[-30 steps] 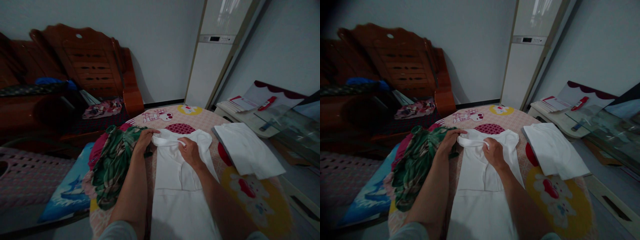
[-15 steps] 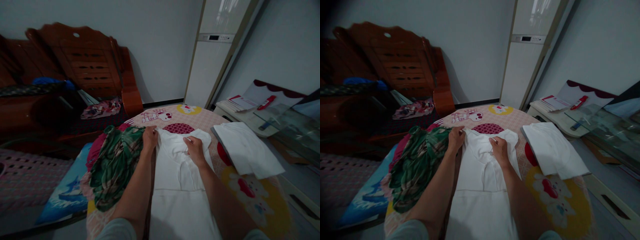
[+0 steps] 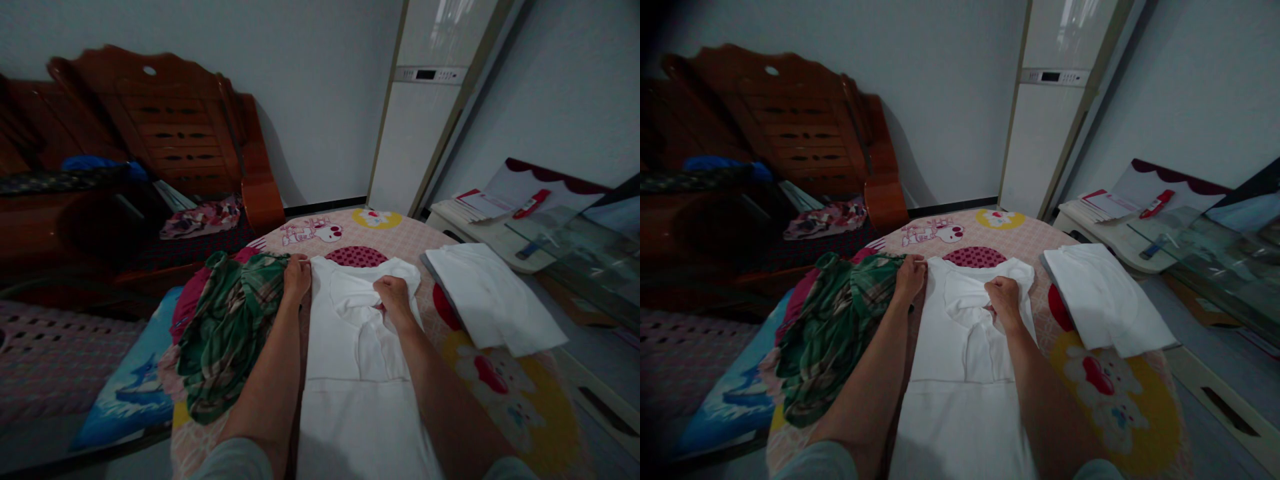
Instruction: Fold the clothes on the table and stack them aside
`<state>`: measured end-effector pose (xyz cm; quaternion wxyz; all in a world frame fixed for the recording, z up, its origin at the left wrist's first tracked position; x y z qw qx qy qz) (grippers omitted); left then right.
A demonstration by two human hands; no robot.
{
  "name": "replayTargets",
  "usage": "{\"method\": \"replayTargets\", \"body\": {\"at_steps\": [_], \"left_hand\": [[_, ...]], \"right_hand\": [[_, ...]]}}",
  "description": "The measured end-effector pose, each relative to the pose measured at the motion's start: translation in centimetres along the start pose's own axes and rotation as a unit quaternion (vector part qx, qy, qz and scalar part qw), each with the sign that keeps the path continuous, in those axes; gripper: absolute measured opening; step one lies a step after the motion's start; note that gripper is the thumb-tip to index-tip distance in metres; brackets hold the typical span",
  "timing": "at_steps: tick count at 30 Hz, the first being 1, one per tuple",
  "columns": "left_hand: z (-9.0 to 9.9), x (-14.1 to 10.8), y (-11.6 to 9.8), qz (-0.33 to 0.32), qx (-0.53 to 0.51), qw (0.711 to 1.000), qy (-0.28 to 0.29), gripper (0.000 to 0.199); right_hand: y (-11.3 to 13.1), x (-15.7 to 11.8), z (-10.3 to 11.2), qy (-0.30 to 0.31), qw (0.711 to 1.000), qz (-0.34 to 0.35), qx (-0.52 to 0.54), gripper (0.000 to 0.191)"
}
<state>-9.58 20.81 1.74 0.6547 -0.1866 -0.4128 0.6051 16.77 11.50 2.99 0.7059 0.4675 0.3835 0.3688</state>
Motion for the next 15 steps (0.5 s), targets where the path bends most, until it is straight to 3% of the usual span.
{"method": "replayTargets", "body": {"at_steps": [7, 10, 15], "left_hand": [[-0.8, -0.2, -0.6, -0.021, -0.025, 0.999, 0.022, 0.037], [-1.0, -0.2, -1.0, -0.059, -0.048, 0.997, 0.026, 0.036], [-1.9, -0.2, -1.6, -0.125, -0.014, 0.984, 0.127, 0.042]], "right_hand": [[-0.5, 1.0, 0.1, -0.022, 0.997, 0.035, -0.071, 0.016], [-0.7, 1.2, 0.1, -0.021, 0.996, 0.037, -0.082, 0.017], [-0.9, 1.3, 0.0, -0.004, 0.998, 0.019, -0.065, 0.018]]}}
Point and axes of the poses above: each hand's wrist, its own x-axis towards the middle knuckle, its own z-axis out of the back of the hand, y = z × x, the point moved 6 cm from there along x, towards the middle knuckle, and after that the axes turned 9 degrees about -z, right-handed, at the moved point
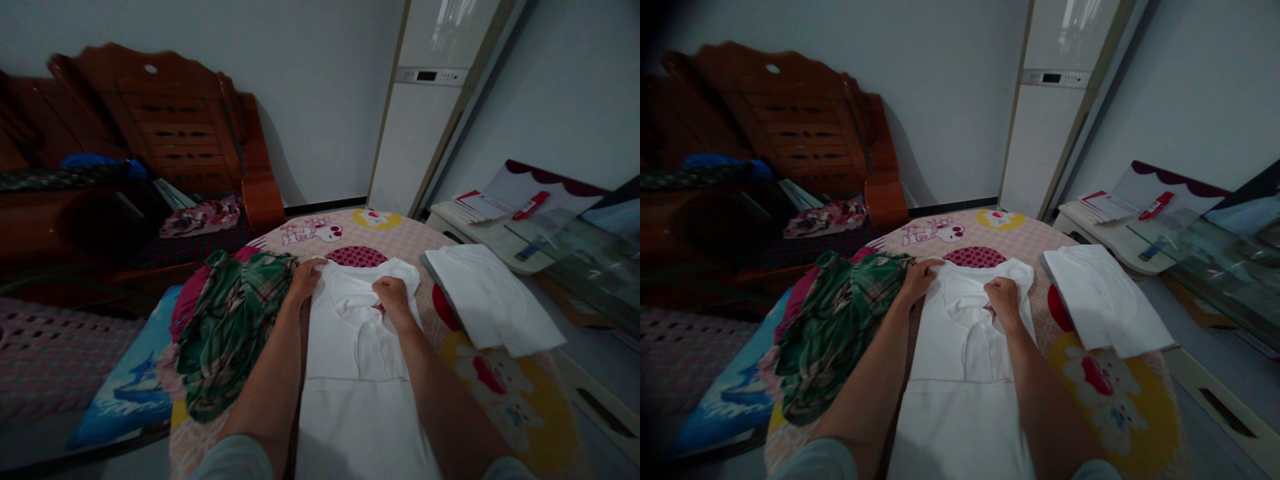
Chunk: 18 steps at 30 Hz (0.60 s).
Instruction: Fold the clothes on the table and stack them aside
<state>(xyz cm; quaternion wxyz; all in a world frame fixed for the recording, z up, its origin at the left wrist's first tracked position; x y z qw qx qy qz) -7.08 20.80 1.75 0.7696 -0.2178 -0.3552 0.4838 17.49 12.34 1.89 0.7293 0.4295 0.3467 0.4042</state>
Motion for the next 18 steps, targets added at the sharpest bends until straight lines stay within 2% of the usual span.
{"method": "replayTargets", "body": {"at_steps": [5, 9, 14, 16, 18], "left_hand": [[0.1, -0.2, -0.1, -0.022, 0.063, 0.998, 0.007, 0.063], [-0.3, -0.4, 0.3, 0.007, 0.112, 0.993, -0.018, 0.061], [-0.3, -0.5, 0.2, 0.037, 0.112, 0.991, -0.068, 0.055], [0.6, -0.5, -0.8, 0.028, 0.11, 0.988, -0.108, 0.058], [1.0, -0.4, -2.4, 0.002, 0.091, 0.989, -0.117, 0.055]], "right_hand": [[0.2, -0.1, -0.4, 0.041, 0.999, 0.009, 0.034, 0.025], [1.2, -0.4, -0.3, 0.073, 0.993, 0.084, 0.027, 0.04], [1.8, -0.9, -1.0, 0.168, 0.98, 0.103, -0.012, 0.051], [2.1, -1.0, -1.1, 0.141, 0.982, 0.121, -0.033, 0.043], [2.4, -1.0, -1.0, 0.086, 0.984, 0.147, -0.059, 0.033]]}}
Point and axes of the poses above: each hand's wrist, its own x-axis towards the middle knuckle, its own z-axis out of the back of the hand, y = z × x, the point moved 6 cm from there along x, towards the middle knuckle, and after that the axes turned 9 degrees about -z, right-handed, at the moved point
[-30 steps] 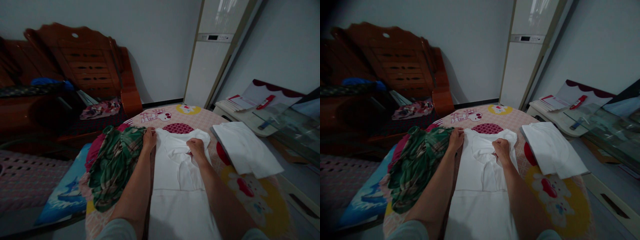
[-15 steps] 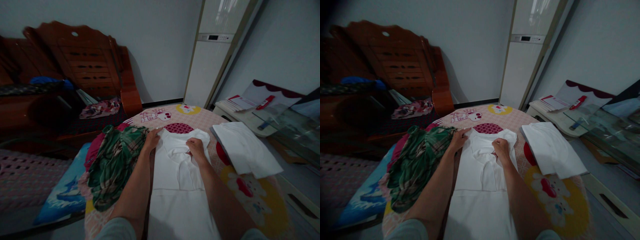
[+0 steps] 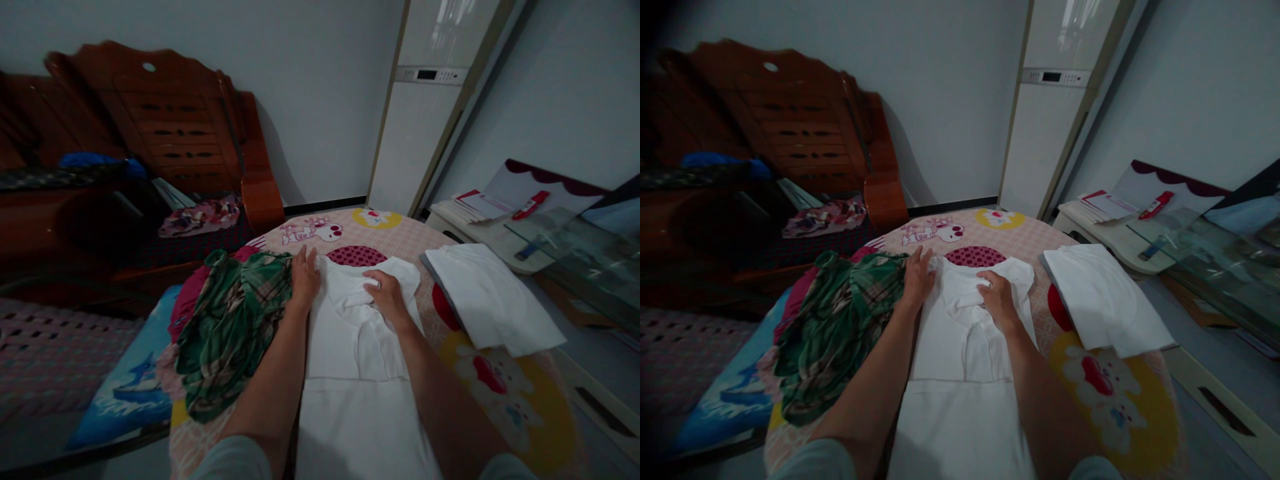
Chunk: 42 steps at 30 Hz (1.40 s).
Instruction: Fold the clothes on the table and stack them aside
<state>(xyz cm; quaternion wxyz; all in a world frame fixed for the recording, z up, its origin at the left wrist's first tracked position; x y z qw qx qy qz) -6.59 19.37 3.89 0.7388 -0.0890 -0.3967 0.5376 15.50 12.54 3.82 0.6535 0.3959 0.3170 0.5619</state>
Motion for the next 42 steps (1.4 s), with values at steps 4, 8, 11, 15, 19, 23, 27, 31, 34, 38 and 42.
{"method": "replayTargets", "body": {"at_steps": [4, 8, 11, 15, 19, 23, 27, 31, 34, 38, 42], "left_hand": [[-1.9, -0.2, -3.9, -0.057, -0.138, 0.977, 0.151, 0.031], [-4.5, -1.5, -6.1, -0.114, -0.175, 0.95, 0.233, 0.041], [-5.6, -2.1, -6.1, -0.149, -0.143, 0.946, 0.249, 0.042], [-5.8, -2.4, -5.8, -0.172, -0.138, 0.94, 0.261, 0.041], [-5.8, -2.5, -5.8, -0.175, -0.122, 0.941, 0.261, 0.04], [-6.0, -2.4, -5.7, -0.169, -0.118, 0.946, 0.25, 0.037], [-5.9, -2.4, -5.8, -0.159, -0.125, 0.948, 0.245, 0.035], [-5.6, -2.4, -5.9, -0.151, -0.127, 0.953, 0.23, 0.035], [-5.5, -2.2, -5.9, -0.134, -0.117, 0.96, 0.215, 0.032], [-5.7, -2.0, -5.7, -0.119, -0.11, 0.965, 0.206, 0.026], [-5.7, -1.9, -5.6, -0.113, -0.101, 0.969, 0.195, 0.022]], "right_hand": [[0.5, -0.1, 0.7, -0.059, 0.997, 0.015, -0.048, 0.034], [2.1, -0.4, 2.9, -0.065, 0.985, 0.021, -0.162, 0.038], [2.8, -1.1, 2.9, 0.039, 0.966, 0.031, -0.253, 0.018], [2.6, -2.2, 1.5, 0.142, 0.939, 0.068, -0.306, 0.006], [3.2, -2.4, 1.7, 0.138, 0.946, 0.102, -0.276, 0.013], [4.0, -3.1, 3.0, 0.236, 0.959, 0.095, -0.123, 0.003], [1.8, -4.6, 3.4, 0.328, 0.94, 0.006, -0.096, 0.019], [-0.5, -5.4, 3.1, 0.27, 0.956, -0.053, -0.098, 0.026], [-1.0, -5.3, 2.3, 0.178, 0.971, -0.078, -0.142, 0.028], [-0.2, -4.6, 0.6, 0.07, 0.956, -0.038, -0.284, 0.022], [0.2, -4.4, -0.2, 0.027, 0.934, -0.036, -0.355, 0.016]]}}
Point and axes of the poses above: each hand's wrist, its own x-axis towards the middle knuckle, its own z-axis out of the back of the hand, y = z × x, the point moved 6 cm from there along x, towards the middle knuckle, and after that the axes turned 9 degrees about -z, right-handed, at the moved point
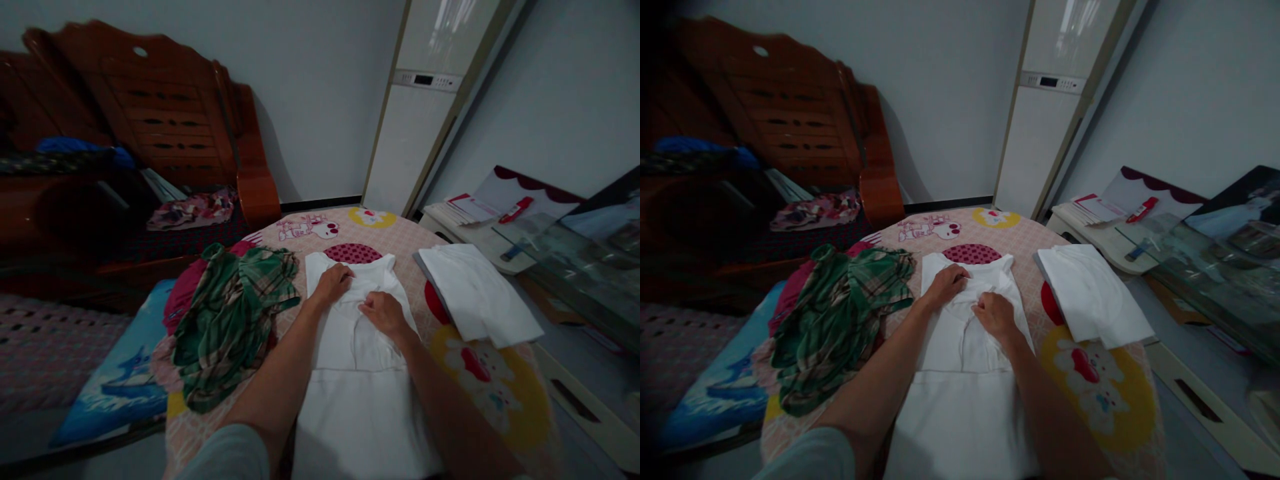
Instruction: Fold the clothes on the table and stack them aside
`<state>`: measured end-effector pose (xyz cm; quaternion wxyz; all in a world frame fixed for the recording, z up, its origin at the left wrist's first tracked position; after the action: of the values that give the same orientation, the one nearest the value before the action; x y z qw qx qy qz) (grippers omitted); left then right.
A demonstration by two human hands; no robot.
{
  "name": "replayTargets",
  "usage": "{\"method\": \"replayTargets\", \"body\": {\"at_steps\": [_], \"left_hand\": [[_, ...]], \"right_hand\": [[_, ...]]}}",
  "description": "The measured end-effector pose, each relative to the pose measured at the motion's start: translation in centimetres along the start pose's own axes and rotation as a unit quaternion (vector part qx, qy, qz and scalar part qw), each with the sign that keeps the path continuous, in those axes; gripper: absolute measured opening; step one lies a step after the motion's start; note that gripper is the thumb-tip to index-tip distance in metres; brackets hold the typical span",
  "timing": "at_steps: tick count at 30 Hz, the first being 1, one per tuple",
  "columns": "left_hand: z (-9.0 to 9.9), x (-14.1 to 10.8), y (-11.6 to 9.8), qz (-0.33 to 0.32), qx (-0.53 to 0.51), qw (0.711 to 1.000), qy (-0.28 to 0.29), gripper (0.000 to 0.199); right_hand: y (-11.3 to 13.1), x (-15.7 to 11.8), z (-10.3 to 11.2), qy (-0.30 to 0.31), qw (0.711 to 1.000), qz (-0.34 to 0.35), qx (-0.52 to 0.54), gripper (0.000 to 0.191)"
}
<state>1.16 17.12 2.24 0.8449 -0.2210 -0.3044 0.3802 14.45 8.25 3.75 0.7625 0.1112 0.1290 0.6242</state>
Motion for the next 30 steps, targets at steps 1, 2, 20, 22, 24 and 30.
{"method": "replayTargets", "body": {"at_steps": [1, 2, 20, 22, 24, 30], "left_hand": [[0.0, 0.0, 0.1, 0.004, 0.003, 1.0, -0.004, 0.021], [0.1, 0.0, 0.1, 0.011, 0.006, 1.0, -0.01, 0.02], [0.1, 0.1, 0.2, 0.045, 0.038, 0.998, -0.024, 0.014], [0.1, 0.0, 0.2, 0.047, 0.04, 0.998, -0.025, 0.014], [0.1, 0.0, 0.2, 0.045, 0.039, 0.998, -0.03, 0.014], [0.3, 0.0, 0.3, 0.044, 0.028, 0.997, -0.048, 0.012]], "right_hand": [[0.0, -0.1, 0.0, 0.007, 1.0, -0.003, 0.0, 0.015], [0.0, -0.3, 0.2, 0.015, 1.0, -0.002, 0.005, 0.014], [0.0, -2.2, 1.6, 0.159, 0.978, 0.1, 0.091, 0.008], [0.1, -2.5, 1.2, 0.166, 0.976, 0.124, 0.06, 0.02], [0.3, -2.7, 0.9, 0.153, 0.977, 0.146, 0.022, 0.022], [0.8, -2.9, 1.4, 0.164, 0.977, 0.13, 0.034, 0.002]]}}
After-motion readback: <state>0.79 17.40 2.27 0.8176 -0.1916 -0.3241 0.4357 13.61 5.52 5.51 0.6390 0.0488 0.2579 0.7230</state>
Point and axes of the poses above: each hand's wrist, its own x-axis towards the middle knuckle, its own z-axis out of the back of the hand, y = z × x, the point moved 6 cm from there along x, towards the middle knuckle, and after that the axes turned 9 degrees about -z, right-handed, at the moved point
